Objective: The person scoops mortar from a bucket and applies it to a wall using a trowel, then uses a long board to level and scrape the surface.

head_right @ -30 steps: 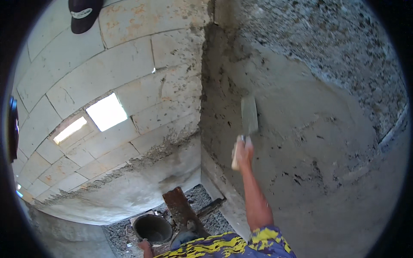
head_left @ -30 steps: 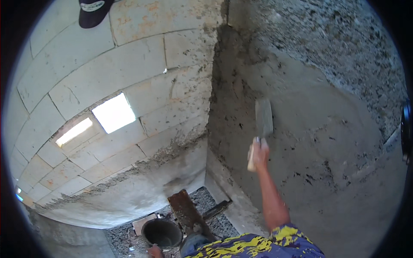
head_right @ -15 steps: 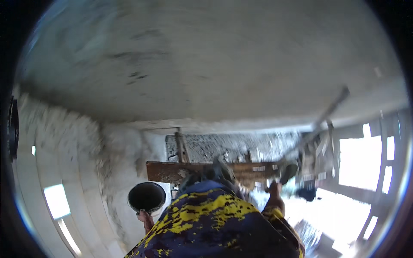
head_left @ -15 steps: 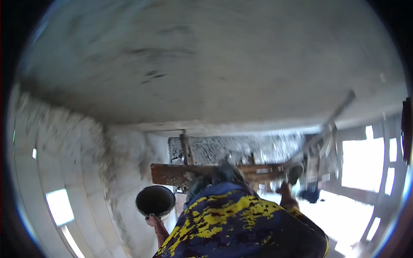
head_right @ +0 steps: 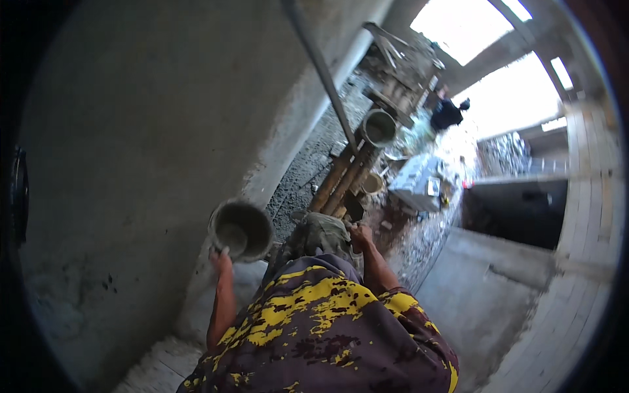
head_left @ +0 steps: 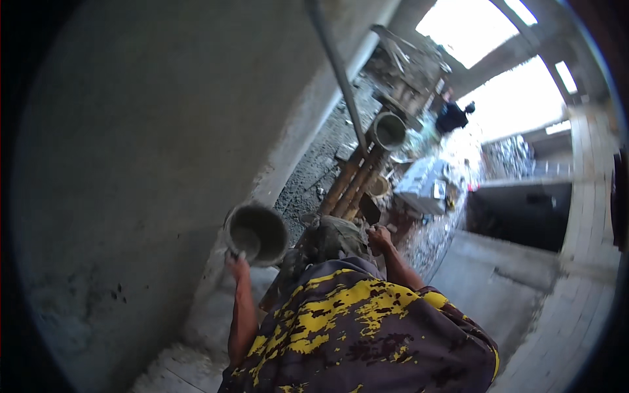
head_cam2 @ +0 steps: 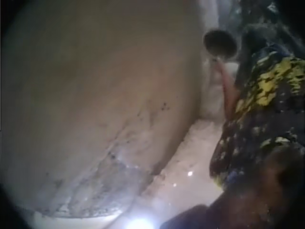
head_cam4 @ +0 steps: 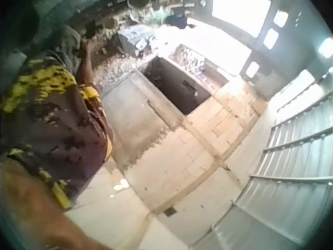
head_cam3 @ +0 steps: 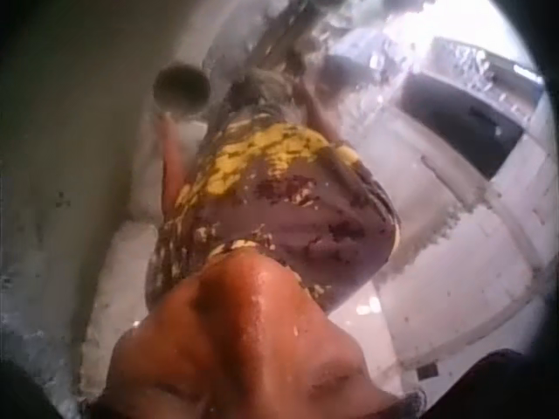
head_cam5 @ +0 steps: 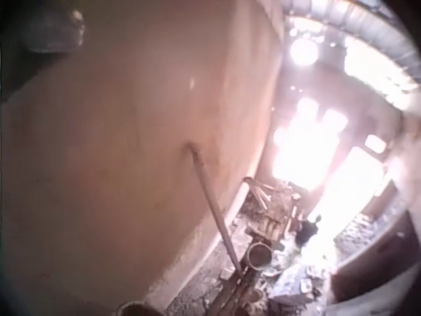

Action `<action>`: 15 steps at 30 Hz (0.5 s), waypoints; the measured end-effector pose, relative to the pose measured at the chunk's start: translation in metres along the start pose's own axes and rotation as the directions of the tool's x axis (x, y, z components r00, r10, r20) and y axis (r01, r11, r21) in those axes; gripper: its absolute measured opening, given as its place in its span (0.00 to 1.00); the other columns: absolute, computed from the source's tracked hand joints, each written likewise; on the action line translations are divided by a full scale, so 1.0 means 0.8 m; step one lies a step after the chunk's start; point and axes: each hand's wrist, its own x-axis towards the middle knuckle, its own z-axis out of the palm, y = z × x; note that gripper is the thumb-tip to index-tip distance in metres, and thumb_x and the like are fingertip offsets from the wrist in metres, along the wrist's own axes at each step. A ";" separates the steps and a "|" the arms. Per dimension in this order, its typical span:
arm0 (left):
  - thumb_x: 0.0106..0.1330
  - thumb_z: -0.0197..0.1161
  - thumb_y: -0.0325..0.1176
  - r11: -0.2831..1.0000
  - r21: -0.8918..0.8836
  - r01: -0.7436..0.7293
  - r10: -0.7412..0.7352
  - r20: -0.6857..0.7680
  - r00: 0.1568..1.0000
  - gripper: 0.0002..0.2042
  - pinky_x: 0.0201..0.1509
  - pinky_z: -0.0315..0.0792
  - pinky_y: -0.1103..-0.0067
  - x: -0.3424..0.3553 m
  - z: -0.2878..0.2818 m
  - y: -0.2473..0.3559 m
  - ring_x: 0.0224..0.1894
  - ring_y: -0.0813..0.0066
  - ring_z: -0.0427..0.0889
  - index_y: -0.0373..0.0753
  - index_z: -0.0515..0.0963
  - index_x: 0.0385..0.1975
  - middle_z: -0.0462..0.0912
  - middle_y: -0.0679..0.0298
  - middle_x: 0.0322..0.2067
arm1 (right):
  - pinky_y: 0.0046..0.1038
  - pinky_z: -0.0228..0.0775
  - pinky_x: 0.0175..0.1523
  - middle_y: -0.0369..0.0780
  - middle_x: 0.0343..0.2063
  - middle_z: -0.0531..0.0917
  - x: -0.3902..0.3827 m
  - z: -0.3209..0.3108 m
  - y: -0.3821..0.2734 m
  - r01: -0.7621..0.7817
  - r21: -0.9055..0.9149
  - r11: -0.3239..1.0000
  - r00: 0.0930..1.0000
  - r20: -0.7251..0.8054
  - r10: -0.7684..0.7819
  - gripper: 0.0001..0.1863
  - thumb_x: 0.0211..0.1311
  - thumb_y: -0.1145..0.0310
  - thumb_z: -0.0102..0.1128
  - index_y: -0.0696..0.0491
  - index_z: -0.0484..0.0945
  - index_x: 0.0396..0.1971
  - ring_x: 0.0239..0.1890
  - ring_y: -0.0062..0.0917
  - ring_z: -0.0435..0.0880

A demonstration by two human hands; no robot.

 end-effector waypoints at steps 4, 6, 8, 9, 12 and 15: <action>0.51 0.62 0.26 0.938 -0.287 -0.192 0.300 0.402 0.865 0.20 0.52 0.68 0.73 -0.024 0.057 0.194 0.43 0.63 0.78 0.29 0.74 0.46 0.80 0.55 0.41 | 0.35 0.74 0.30 0.45 0.24 0.82 -0.088 0.039 0.022 -0.403 0.190 0.895 0.907 -0.050 0.419 0.16 0.58 0.59 0.49 0.57 0.78 0.28 0.26 0.33 0.84; 0.51 0.60 0.24 0.868 -0.473 -0.154 0.426 0.547 0.721 0.17 0.51 0.68 0.75 -0.078 0.072 0.303 0.42 0.68 0.78 0.28 0.75 0.44 0.81 0.58 0.39 | 0.37 0.73 0.38 0.49 0.30 0.82 -0.130 0.060 0.051 -0.493 0.249 0.834 0.841 -0.109 0.530 0.20 0.53 0.54 0.53 0.58 0.80 0.31 0.34 0.37 0.83; 0.52 0.59 0.22 0.797 -0.603 -0.042 0.511 0.636 0.579 0.16 0.51 0.68 0.77 -0.127 0.104 0.366 0.42 0.71 0.78 0.27 0.75 0.43 0.81 0.59 0.39 | 0.39 0.73 0.46 0.52 0.36 0.82 -0.167 0.085 0.094 -0.573 0.312 0.758 0.753 -0.165 0.637 0.25 0.49 0.50 0.56 0.60 0.81 0.33 0.42 0.41 0.83; 0.52 0.59 0.21 0.736 -0.675 0.043 0.573 0.656 0.491 0.16 0.51 0.68 0.77 -0.159 0.123 0.394 0.42 0.72 0.77 0.27 0.75 0.43 0.81 0.59 0.39 | 0.39 0.72 0.47 0.53 0.36 0.82 -0.187 0.103 0.125 -0.587 0.334 0.737 0.721 -0.198 0.664 0.26 0.50 0.49 0.55 0.60 0.81 0.33 0.43 0.42 0.82; 0.55 0.59 0.21 0.739 -0.664 0.114 0.620 0.736 0.270 0.18 0.50 0.69 0.78 -0.238 0.126 0.458 0.42 0.73 0.77 0.28 0.72 0.48 0.80 0.60 0.40 | 0.38 0.72 0.49 0.54 0.37 0.82 -0.224 0.132 0.117 -0.621 0.541 0.568 0.601 -0.136 0.787 0.27 0.52 0.49 0.52 0.61 0.81 0.34 0.44 0.42 0.82; 0.60 0.62 0.30 0.733 -0.658 0.171 0.667 0.745 0.010 0.26 0.53 0.69 0.76 -0.290 0.104 0.489 0.46 0.72 0.76 0.29 0.67 0.58 0.78 0.57 0.44 | 0.39 0.72 0.48 0.55 0.36 0.82 -0.247 0.141 0.057 -0.562 0.726 0.397 0.495 -0.089 0.864 0.28 0.54 0.49 0.48 0.63 0.81 0.33 0.42 0.43 0.82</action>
